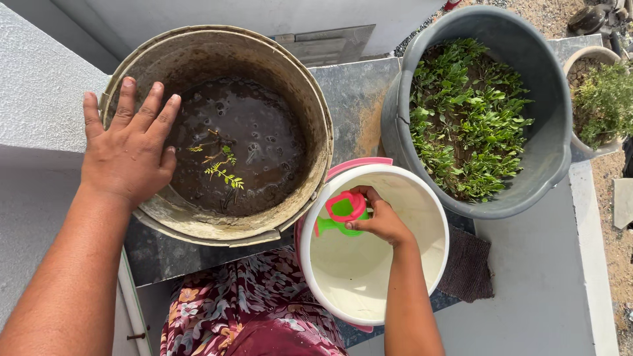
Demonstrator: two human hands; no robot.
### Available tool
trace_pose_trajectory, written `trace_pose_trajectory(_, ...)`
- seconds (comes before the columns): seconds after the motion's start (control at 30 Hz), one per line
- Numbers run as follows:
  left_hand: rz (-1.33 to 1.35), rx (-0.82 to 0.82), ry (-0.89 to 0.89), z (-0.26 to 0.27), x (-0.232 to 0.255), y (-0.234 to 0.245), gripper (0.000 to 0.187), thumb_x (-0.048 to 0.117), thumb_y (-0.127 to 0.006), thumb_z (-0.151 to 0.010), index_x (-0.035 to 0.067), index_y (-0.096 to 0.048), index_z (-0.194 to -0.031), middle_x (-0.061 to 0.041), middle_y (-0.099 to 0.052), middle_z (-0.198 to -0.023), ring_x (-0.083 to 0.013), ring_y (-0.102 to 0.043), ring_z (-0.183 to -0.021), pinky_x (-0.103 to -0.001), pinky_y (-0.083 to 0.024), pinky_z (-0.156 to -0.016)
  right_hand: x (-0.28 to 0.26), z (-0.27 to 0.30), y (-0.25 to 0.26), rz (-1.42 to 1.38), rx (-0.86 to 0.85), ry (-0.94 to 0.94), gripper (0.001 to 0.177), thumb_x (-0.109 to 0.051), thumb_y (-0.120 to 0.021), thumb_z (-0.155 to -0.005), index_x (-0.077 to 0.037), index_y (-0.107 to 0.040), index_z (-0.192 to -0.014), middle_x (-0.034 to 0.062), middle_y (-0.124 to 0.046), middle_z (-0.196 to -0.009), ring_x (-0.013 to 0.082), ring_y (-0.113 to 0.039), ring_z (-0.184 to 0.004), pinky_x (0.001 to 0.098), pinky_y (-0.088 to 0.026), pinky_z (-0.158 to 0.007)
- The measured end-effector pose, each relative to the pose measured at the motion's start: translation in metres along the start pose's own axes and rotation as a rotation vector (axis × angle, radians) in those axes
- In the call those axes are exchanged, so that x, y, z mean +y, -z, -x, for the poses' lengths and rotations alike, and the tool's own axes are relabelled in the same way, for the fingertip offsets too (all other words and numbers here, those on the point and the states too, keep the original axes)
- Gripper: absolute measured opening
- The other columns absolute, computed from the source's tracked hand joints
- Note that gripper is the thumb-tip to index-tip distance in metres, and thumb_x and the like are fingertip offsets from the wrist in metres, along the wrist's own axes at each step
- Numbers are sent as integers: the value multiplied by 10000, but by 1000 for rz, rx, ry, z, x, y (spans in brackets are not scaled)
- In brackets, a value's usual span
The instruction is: The person fills a small watering can from a bucket of water and pours it onto plants in various containers.
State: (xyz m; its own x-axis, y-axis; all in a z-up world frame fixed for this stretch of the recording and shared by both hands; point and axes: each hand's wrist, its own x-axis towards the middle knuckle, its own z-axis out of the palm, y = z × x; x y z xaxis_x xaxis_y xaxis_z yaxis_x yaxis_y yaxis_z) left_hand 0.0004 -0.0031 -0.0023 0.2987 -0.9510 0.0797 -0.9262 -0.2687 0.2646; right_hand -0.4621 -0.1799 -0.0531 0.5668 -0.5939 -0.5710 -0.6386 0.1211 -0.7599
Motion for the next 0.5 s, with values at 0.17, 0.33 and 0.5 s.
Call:
trace_pose_trajectory(0.17,-11,-5,-9,1,1,0,818,281,-568,-846,291,-334,-1630,-37,-307,-1713,-306,-206,-1605,-688,-16,-1276,32,-19,-23,-154,65,-149,882,-145,-919,-619,-122,-520,-1404,58,-592,-1410,231,-606,-1222,377,-506,-1041)
trace_pose_trajectory(0.33,-23,-13,-8,0,1,2,824,287,-576,-833,284,-338,-1622,-35,-309,-1708,-301,-220,-1603,-679,-28,-1276,54,-28,-34,-332,119,-283,929,-164,-862,-677,-177,-422,-1495,32,-567,-1439,250,-640,-1203,419,-556,-929)
trace_pose_trajectory(0.5,-43,-21,1,1,0,1,811,298,-597,-857,272,-362,-1632,-47,-330,-1715,-309,-243,-1604,-665,-50,-1287,65,-33,-42,-294,148,-296,900,-253,-830,-752,-197,-375,-1526,58,-581,-1443,231,-614,-1238,429,-565,-909)
